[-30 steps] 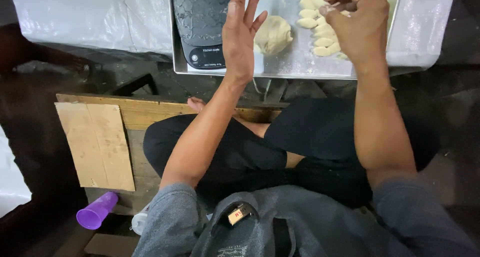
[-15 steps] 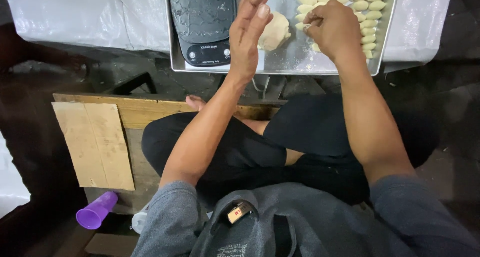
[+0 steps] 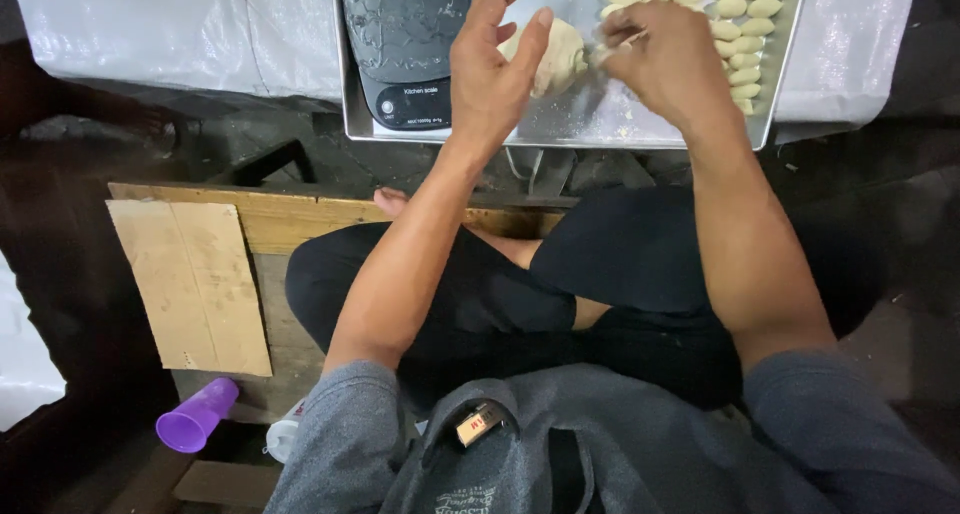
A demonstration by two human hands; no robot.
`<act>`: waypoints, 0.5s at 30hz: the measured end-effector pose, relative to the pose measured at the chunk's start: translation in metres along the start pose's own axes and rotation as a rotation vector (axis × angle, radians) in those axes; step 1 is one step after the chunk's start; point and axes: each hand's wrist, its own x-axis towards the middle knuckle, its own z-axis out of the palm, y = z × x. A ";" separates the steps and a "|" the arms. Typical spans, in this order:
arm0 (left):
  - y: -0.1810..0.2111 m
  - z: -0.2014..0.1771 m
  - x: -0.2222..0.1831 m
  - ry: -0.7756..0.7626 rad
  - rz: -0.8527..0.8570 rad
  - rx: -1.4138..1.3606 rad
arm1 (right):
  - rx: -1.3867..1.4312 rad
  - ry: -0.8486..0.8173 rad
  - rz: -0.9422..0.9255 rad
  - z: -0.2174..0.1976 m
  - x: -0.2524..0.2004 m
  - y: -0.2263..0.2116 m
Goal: Shaping small pieces of dough into oblong dumplings by rolling them between palms and arranging them on a tray.
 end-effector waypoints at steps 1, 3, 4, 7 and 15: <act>0.000 -0.002 0.001 -0.015 -0.022 0.119 | 0.062 -0.072 0.032 0.002 0.000 -0.002; -0.002 -0.005 0.003 -0.097 0.053 0.273 | 0.107 -0.097 0.052 0.008 -0.002 -0.006; -0.002 -0.006 0.004 -0.181 0.128 0.426 | 0.151 -0.122 0.073 0.011 -0.003 -0.008; -0.023 0.003 -0.004 -0.331 0.171 0.836 | 0.146 -0.079 0.071 0.019 -0.005 -0.011; -0.026 0.015 -0.016 -0.307 0.269 1.048 | 0.200 0.016 0.055 0.032 -0.006 -0.007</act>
